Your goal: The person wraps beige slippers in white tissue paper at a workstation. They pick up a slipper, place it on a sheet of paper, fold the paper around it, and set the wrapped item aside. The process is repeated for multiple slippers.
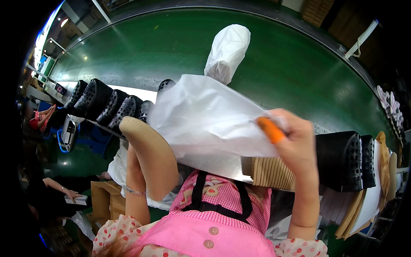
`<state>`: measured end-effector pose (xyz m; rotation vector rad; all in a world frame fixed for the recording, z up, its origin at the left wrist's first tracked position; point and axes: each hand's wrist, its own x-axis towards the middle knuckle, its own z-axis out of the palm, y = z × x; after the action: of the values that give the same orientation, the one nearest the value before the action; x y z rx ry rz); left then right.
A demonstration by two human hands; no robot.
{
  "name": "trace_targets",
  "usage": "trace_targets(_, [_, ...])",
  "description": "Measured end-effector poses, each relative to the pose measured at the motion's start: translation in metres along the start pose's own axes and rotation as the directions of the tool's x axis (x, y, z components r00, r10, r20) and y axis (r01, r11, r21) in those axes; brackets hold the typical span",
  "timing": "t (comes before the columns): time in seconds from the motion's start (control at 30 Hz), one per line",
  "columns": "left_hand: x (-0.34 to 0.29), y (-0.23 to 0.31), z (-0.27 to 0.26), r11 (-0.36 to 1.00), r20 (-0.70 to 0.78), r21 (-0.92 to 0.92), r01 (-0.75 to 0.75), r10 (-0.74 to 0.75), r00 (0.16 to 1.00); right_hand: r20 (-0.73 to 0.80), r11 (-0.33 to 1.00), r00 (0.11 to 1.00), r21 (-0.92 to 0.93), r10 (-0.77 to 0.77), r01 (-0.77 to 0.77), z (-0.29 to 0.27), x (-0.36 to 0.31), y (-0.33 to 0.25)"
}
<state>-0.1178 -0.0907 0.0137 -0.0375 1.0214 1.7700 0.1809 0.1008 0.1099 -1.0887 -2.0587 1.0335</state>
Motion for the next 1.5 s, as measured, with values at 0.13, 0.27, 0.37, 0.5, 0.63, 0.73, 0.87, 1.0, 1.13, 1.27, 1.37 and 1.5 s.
trace_targets(0.13, [-0.007, -0.043, -0.044, 0.996, 0.325, 0.019, 0.091, -0.092, 0.941, -0.157, 0.984, 0.985, 0.154, -0.07, 0.094, -0.02, -0.003, -0.017])
trace_targets(0.27, [-0.038, -0.039, -0.046, 0.97, 0.477, 0.239, -0.042, -0.079, 0.875, -0.162, 0.908, 0.957, 0.31, -0.24, 0.281, -0.038, -0.004, -0.014])
trace_targets(0.37, [-0.05, -0.012, -0.06, 0.931, 0.395, 0.288, -0.224, 0.098, 0.914, -0.209, 0.907, 0.96, 0.341, -0.184, 0.248, -0.048, -0.025, -0.009])
trace_targets(0.5, [-0.061, 0.04, -0.012, 0.806, 0.173, 0.235, -0.543, 0.515, 0.84, 0.311, 0.911, 0.856, 0.12, -0.413, 0.396, -0.03, -0.026, -0.048])
trace_targets(0.63, [-0.03, 0.083, 0.048, 0.655, 0.486, 0.081, -0.751, 0.632, 0.604, 0.791, 0.865, 0.49, 0.096, -0.367, 0.493, 0.003, -0.034, -0.061])
trace_targets(0.73, [-0.013, 0.08, 0.101, 0.691, 0.544, 0.028, -0.723, 0.596, 0.591, 0.842, 0.844, 0.328, 0.245, -0.429, 0.477, 0.04, -0.044, -0.064])
trace_targets(0.87, [0.005, 0.04, 0.149, 0.92, 0.651, 0.005, -0.393, 0.295, 0.699, 0.824, 0.802, 0.293, 0.286, -0.485, 0.524, 0.047, -0.04, -0.085])
trace_targets(1.0, [0.008, -0.002, 0.13, 0.968, 0.645, 0.181, -0.174, 0.017, 0.764, 0.741, 0.803, 0.48, 0.132, -0.47, 0.581, 0.004, -0.019, -0.094])
trace_targets(1.13, [0.002, -0.024, 0.118, 0.964, 0.688, 0.249, -0.096, -0.106, 0.718, 0.53, 0.823, 0.719, -0.066, -0.45, 0.564, -0.024, -0.014, -0.082])
trace_targets(1.27, [-0.005, -0.03, 0.117, 0.95, 0.662, 0.307, 0.057, -0.256, 0.705, 0.337, 0.815, 0.785, -0.08, -0.52, 0.574, -0.036, -0.004, -0.061])
trace_targets(1.37, [-0.003, -0.03, 0.107, 0.939, 0.687, 0.334, 0.085, -0.304, 0.66, 0.191, 0.821, 0.819, -0.091, -0.541, 0.563, -0.031, 0.008, -0.058])
trace_targets(1.5, [-0.007, -0.033, 0.107, 0.954, 0.626, 0.287, 0.087, -0.255, 0.737, -0.001, 0.827, 0.832, -0.112, -0.555, 0.551, -0.016, 0.016, -0.049])
